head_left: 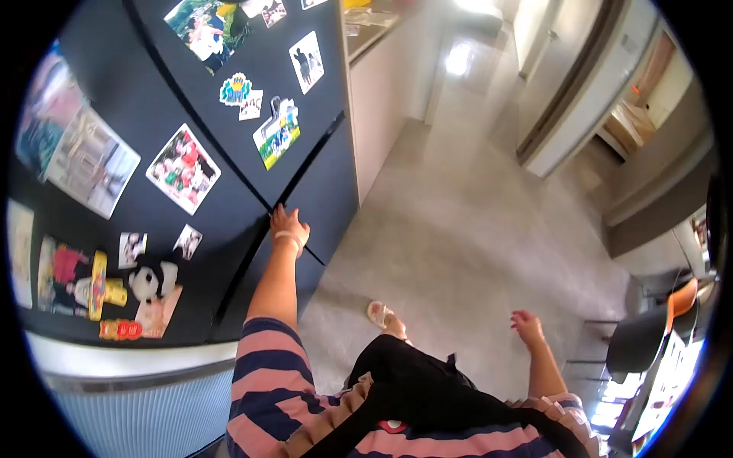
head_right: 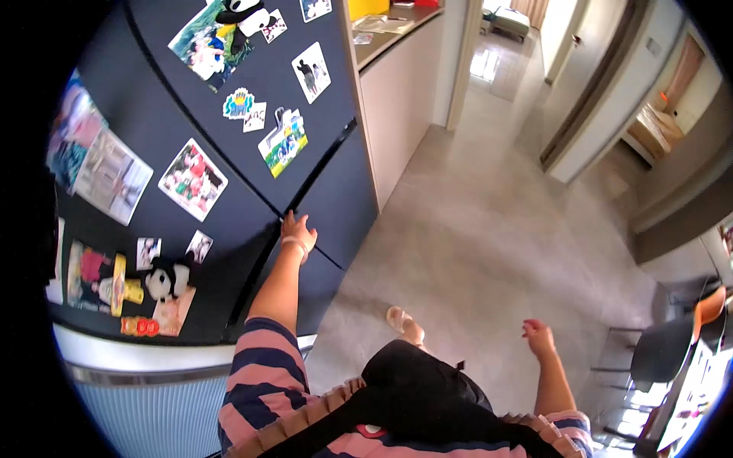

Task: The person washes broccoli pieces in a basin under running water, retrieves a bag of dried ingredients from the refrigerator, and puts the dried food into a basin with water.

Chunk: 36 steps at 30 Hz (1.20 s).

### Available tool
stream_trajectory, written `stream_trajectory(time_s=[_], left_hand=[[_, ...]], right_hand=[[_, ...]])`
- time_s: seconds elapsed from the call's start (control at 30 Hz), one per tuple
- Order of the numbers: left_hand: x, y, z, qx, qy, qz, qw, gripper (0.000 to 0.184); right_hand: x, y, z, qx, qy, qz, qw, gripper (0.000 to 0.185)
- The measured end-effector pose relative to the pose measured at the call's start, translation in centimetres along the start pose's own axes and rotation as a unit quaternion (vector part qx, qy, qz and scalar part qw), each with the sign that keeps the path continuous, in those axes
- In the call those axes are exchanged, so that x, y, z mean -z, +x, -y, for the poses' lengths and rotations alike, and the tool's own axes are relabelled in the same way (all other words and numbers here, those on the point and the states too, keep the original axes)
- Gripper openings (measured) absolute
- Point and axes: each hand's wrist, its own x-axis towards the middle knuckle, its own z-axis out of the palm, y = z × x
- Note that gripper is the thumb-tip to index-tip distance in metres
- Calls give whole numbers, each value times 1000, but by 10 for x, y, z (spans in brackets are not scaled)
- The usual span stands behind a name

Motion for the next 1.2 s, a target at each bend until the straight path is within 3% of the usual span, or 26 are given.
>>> stream_trajectory(time_s=[0.07, 0.13, 0.17, 0.23, 0.3, 0.37, 0.43, 0.57, 0.63, 0.67, 0.7, 0.77, 0.83, 0.9, 0.97, 1.0, 1.1, 1.17, 1.2], left_hand=[[-10, 9, -5, 22, 10, -4, 1000, 42], [-21, 8, -10, 33, -22, -93, 995, 37], [-19, 10, -17, 47, -20, -75, 996, 35], [-10, 17, -20, 66, -16, -56, 996, 33], [-1, 29, -26, 93, -12, -27, 995, 32], [-4, 30, -32, 102, 17, -47, 994, 33], [-10, 30, -30, 101, -7, -61, 993, 27], [-20, 6, -59, 70, -88, -82, 990, 24], [-31, -26, -102, 14, -137, -57, 989, 29], [-23, -44, -132, -14, -209, 12, 978, 39], [-46, -65, -151, -155, -234, -100, 955, 41], [-23, -102, -196, -253, -328, -5, 910, 43], [-62, -118, -208, -325, -381, 121, 857, 42], [-113, -138, -203, -142, -462, 235, 843, 44], [-118, -146, -189, 109, -385, 336, 853, 49], [-138, -157, -183, 148, -343, 288, 882, 53], [-208, -196, -176, 188, -388, 252, 866, 61], [-255, -218, -171, 271, -447, 332, 785, 78], [-270, -220, -166, 270, -449, 329, 785, 78]], right_hand=[[-28, 26, 40, -21, 3, 72, 997, 26], [-50, 54, 75, -39, -59, 210, 975, 28], [-61, 84, 87, -34, -63, 222, 972, 28], [-86, 123, 108, -5, -195, 294, 936, 32], [-109, 149, 158, 85, -315, 228, 918, 33], [-139, 179, 190, 131, -239, 207, 940, 32], [-168, 196, 232, 129, -150, 268, 943, 31], [-201, 188, 324, 206, -196, 360, 888, 32], [-213, 194, 344, 227, -222, 393, 863, 33], [-218, 200, 347, 246, -205, 392, 863, 36], [-220, 208, 347, 263, -190, 391, 861, 39], [-221, 231, 348, 276, -163, 371, 872, 41], [-211, 253, 369, 297, -138, 354, 876, 43], [-187, 268, 397, 276, -313, 220, 882, 47], [-170, 314, 395, 318, -332, 182, 869, 52], [-163, 332, 394, 346, -341, 137, 864, 52], [-150, 374, 416, 365, -375, 111, 845, 51], [-149, 388, 435, 336, -388, 118, 850, 50], [-150, 391, 442, 321, -393, 122, 853, 50]])
